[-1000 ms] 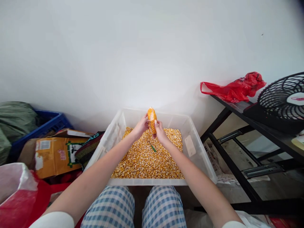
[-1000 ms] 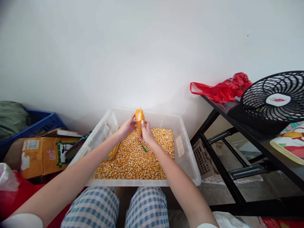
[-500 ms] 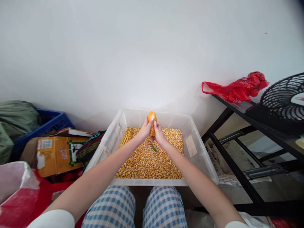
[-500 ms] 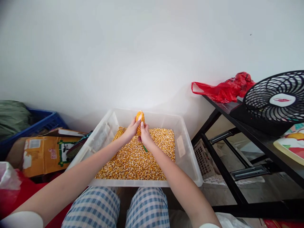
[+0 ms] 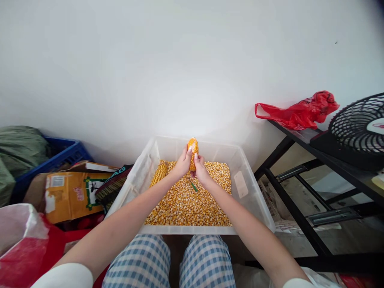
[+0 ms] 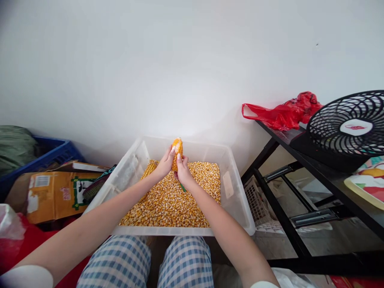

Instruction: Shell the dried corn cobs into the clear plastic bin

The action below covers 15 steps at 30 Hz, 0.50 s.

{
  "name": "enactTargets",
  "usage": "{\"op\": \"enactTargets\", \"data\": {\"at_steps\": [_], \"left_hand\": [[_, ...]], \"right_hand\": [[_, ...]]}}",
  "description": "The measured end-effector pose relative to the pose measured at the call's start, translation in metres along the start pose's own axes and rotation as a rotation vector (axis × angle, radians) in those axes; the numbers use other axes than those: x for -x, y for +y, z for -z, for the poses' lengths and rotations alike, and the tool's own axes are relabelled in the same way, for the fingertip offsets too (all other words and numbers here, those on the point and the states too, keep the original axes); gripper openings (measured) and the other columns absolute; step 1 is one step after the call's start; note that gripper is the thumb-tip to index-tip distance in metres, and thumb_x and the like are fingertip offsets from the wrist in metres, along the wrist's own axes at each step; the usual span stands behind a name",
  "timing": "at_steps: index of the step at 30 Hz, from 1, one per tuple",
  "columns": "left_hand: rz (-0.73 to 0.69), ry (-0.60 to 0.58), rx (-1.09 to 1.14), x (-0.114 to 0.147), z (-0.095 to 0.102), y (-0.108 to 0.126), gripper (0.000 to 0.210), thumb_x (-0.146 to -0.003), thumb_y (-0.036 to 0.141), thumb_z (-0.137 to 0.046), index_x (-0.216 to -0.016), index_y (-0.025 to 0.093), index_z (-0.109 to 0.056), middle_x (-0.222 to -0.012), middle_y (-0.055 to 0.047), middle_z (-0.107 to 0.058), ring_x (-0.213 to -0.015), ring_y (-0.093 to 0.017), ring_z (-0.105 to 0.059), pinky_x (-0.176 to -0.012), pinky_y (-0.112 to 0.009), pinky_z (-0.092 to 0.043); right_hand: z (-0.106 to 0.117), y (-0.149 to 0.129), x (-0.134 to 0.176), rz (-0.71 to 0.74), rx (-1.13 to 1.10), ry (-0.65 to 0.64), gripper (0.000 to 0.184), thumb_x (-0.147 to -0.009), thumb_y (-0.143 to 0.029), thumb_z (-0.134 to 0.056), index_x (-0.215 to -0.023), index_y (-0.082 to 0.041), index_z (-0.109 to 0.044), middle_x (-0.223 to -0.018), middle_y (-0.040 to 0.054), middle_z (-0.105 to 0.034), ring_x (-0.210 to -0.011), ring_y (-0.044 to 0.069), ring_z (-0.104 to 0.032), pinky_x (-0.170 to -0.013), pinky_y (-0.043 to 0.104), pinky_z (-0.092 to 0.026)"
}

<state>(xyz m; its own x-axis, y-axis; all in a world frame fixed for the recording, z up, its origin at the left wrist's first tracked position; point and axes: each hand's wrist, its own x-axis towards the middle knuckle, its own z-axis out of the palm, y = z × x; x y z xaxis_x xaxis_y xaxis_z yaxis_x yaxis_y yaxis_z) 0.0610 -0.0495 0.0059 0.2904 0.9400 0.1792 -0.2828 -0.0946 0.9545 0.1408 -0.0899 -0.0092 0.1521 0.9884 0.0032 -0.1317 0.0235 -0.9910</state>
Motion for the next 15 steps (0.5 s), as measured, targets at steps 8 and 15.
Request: {"op": "enactTargets", "data": {"at_steps": [8, 15], "left_hand": [[-0.074, 0.055, -0.055, -0.0019, 0.0026, -0.0021, 0.051, -0.077, 0.042, -0.049, -0.122, 0.017, -0.044, -0.106, -0.009, -0.059, -0.106, -0.026, -0.049, -0.078, -0.032, -0.046], [-0.066, -0.024, -0.213, -0.0016, 0.0053, -0.0042, 0.06, -0.078, 0.052, -0.04, -0.129, 0.02, -0.035, -0.095, -0.009, -0.06, -0.078, -0.023, -0.06, -0.06, -0.031, -0.048]], "right_hand": [[0.0004, 0.0054, -0.0011, 0.019, -0.031, -0.018, 0.04, -0.076, -0.062, -0.034, -0.089, -0.024, -0.031, -0.062, -0.0066, -0.04, -0.038, 0.006, -0.037, -0.033, 0.017, -0.029], [-0.0003, 0.009, -0.002, 0.05, -0.033, -0.031, 0.04, -0.077, -0.062, -0.032, -0.089, -0.024, -0.031, -0.059, -0.0074, -0.04, -0.035, 0.005, -0.035, -0.032, 0.018, -0.029]]}}
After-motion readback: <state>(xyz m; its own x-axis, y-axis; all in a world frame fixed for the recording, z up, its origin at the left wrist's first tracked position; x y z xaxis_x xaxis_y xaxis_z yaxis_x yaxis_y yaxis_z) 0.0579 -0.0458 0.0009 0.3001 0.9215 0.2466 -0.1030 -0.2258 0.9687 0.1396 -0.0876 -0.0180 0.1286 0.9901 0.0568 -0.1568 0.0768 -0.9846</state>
